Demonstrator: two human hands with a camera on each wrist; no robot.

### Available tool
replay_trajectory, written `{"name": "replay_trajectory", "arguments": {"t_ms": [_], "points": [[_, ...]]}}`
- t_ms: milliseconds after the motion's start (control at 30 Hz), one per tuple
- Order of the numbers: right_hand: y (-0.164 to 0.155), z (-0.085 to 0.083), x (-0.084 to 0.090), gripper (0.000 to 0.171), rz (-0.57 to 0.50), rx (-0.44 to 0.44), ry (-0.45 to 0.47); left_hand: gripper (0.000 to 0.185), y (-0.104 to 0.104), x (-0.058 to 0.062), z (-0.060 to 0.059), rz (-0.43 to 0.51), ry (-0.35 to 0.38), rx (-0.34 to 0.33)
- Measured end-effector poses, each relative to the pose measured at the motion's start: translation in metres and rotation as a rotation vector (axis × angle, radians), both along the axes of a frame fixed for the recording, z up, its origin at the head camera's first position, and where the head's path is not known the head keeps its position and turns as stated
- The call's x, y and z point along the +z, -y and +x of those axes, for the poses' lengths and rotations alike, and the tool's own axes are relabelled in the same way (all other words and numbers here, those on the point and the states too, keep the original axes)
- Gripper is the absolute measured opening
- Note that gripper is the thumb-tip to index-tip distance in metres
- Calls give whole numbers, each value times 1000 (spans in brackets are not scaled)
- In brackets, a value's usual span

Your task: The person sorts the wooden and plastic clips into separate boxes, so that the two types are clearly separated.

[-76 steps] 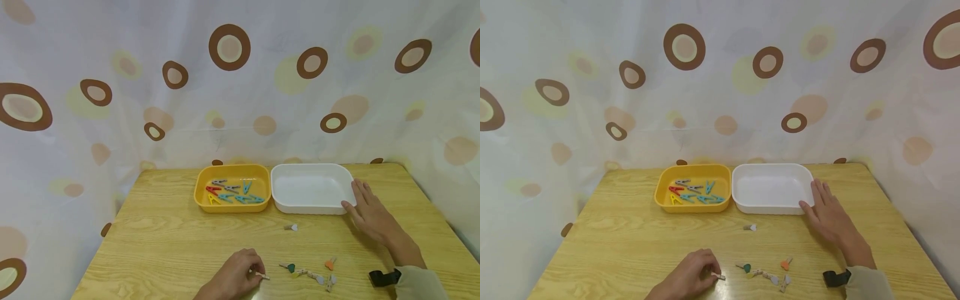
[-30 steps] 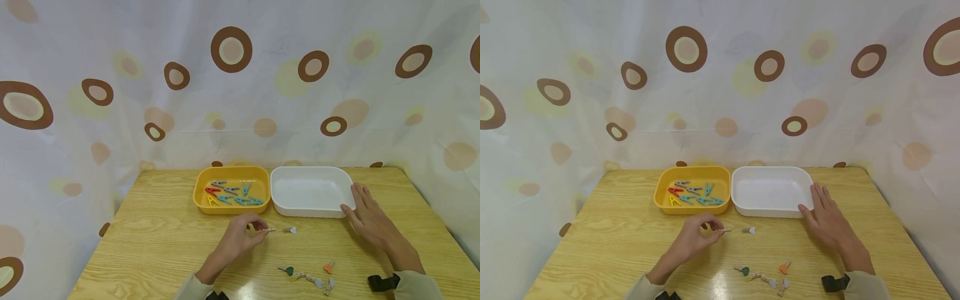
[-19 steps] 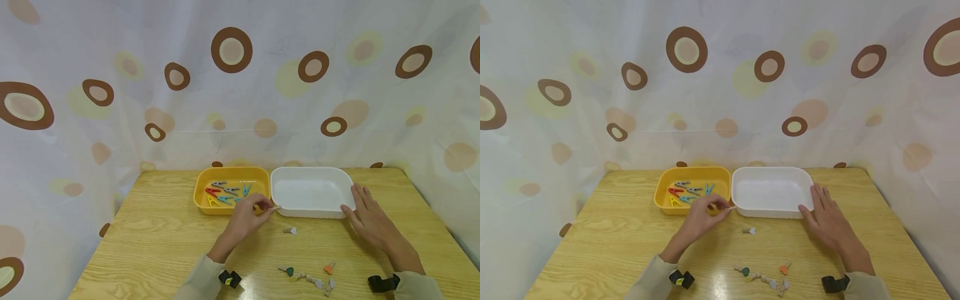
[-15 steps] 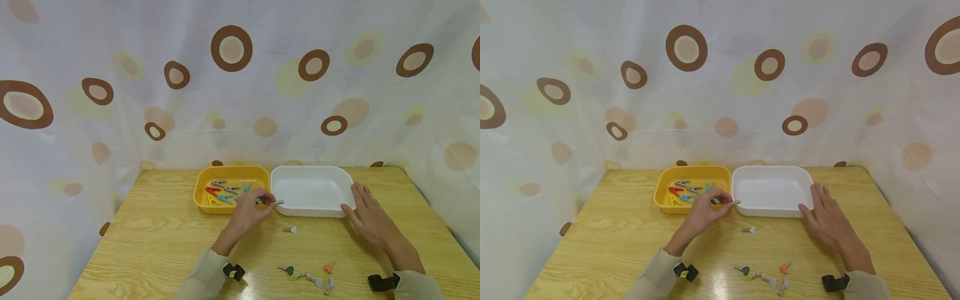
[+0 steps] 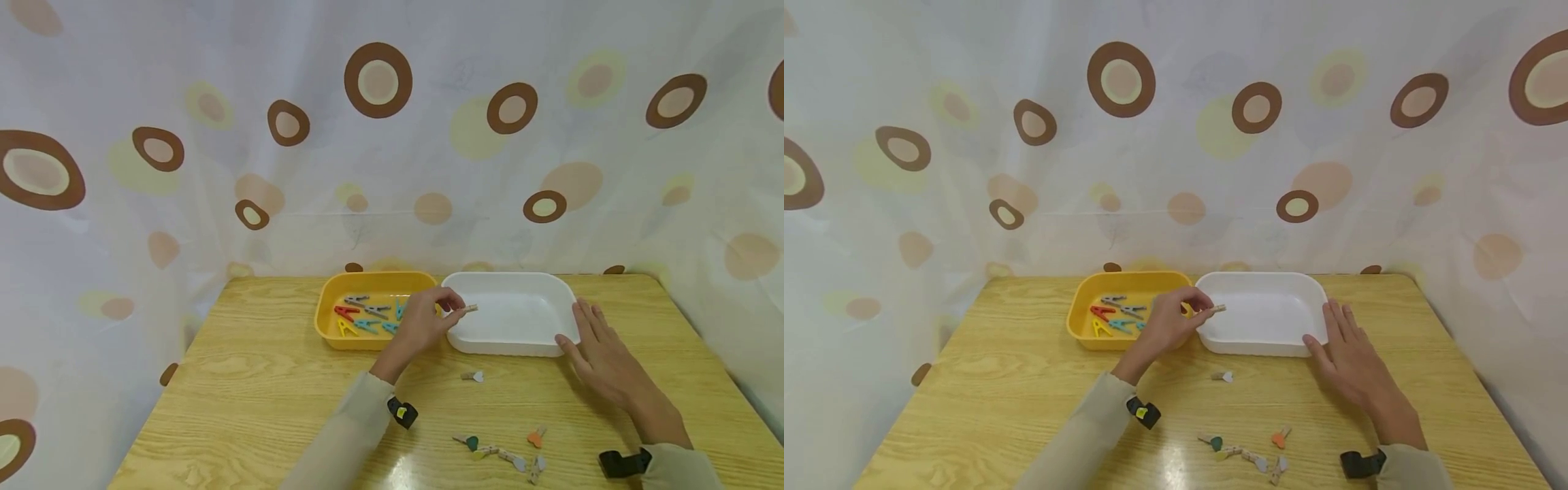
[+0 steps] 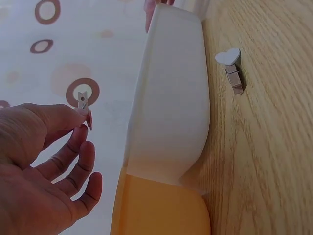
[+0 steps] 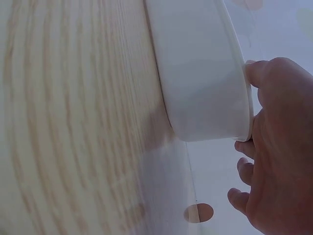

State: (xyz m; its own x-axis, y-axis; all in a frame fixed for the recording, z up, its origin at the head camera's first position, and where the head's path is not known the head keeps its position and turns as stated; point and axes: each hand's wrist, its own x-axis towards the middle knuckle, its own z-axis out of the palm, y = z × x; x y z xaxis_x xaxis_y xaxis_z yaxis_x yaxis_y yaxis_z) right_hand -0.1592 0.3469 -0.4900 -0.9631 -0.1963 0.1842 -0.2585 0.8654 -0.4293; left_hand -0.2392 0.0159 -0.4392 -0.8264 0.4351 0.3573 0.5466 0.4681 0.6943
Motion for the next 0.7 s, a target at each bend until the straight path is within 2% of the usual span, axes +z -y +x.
{"name": "replay_trajectory", "arguments": {"t_ms": [367,700], "points": [[0,1,-2,77,-18,2,-23,4,-20,-11,-26,-18,21,-21],[0,2,-1,78,-23,-5,-11,5,-27,-13,-31,-58,61,7]]}}
